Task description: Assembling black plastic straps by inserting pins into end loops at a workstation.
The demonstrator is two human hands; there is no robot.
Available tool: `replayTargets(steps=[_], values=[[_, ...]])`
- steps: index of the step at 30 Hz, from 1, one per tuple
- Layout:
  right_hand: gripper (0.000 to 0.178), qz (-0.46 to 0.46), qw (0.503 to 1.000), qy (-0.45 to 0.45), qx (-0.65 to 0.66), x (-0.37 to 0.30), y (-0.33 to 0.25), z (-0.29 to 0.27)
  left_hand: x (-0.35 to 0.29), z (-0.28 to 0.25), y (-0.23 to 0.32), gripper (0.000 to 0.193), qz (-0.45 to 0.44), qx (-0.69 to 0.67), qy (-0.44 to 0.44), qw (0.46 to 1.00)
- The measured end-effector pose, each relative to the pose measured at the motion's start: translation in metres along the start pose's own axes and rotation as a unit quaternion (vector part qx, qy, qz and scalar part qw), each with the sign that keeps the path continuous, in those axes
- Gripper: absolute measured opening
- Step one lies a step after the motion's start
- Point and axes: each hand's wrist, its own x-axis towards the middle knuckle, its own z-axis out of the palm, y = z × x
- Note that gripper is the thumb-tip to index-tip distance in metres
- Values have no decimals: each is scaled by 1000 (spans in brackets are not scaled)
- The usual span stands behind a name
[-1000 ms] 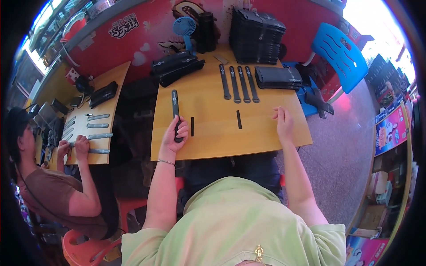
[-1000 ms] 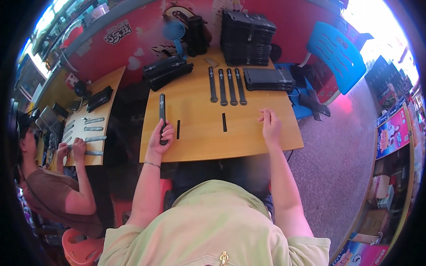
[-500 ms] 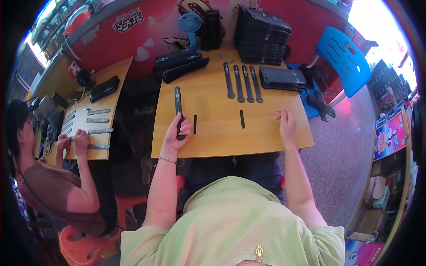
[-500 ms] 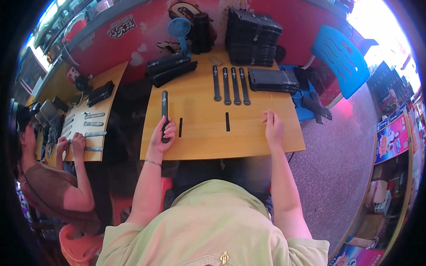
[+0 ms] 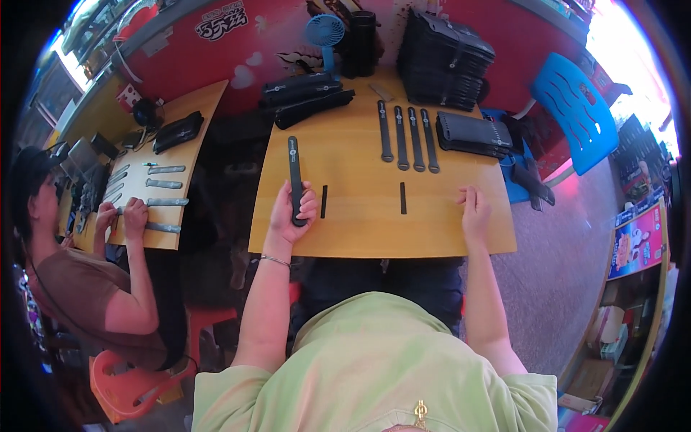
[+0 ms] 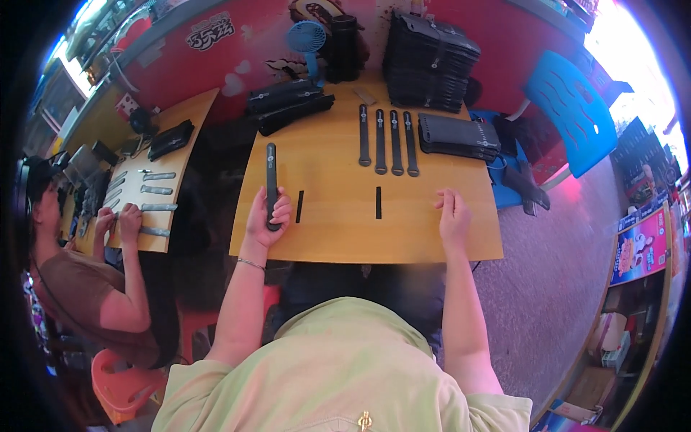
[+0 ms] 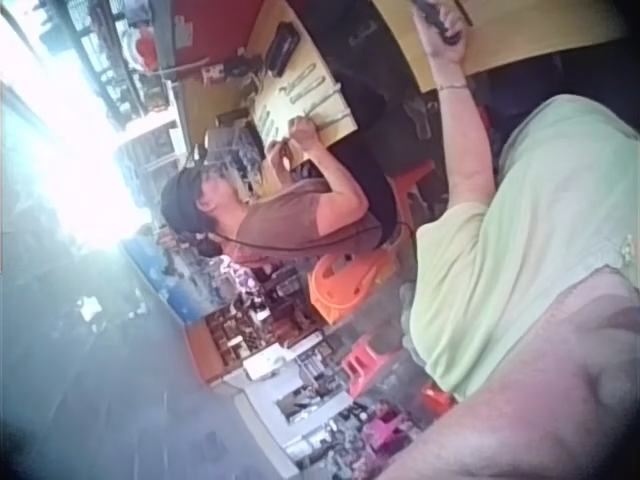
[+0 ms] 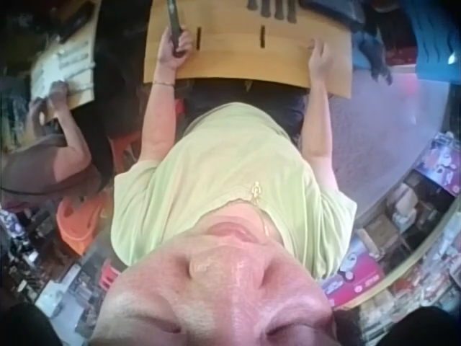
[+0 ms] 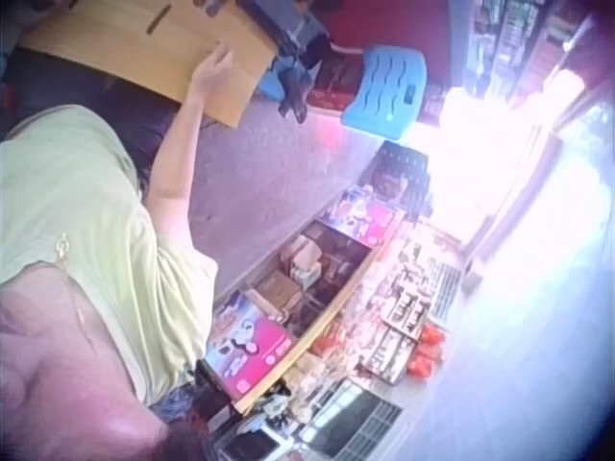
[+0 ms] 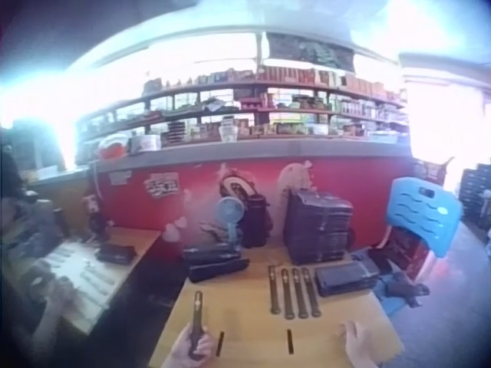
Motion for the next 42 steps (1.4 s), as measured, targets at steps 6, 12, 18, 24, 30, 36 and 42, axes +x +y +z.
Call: replayTargets(steps=[6, 12, 18, 24, 30, 36, 42], values=[[26, 5, 1000, -17, 11, 0, -5, 0, -2, 1, -3, 31, 18, 61, 18, 998], [26, 1, 999, -36, -8, 4, -7, 1, -1, -2, -6, 33, 47, 72, 11, 996], [26, 14, 999, -47, -16, 2, -7, 3, 0, 27, -27, 40, 145, 125, 81, 978], [27, 4, 998, -61, -30, -1, -10, 4, 31, 36, -37, 41, 95, 64, -22, 993], [20, -77, 991, -63, -91, -9, -31, 5, 29, 37, -53, 42, 129, 133, -7, 983], [32, -207, 955, -205, -56, -33, -96, 58, 29, 40, -67, 39, 75, 169, -17, 983], [37, -107, 947, -297, 56, -37, -103, 85, 29, 24, -68, 38, 108, 212, 33, 971]])
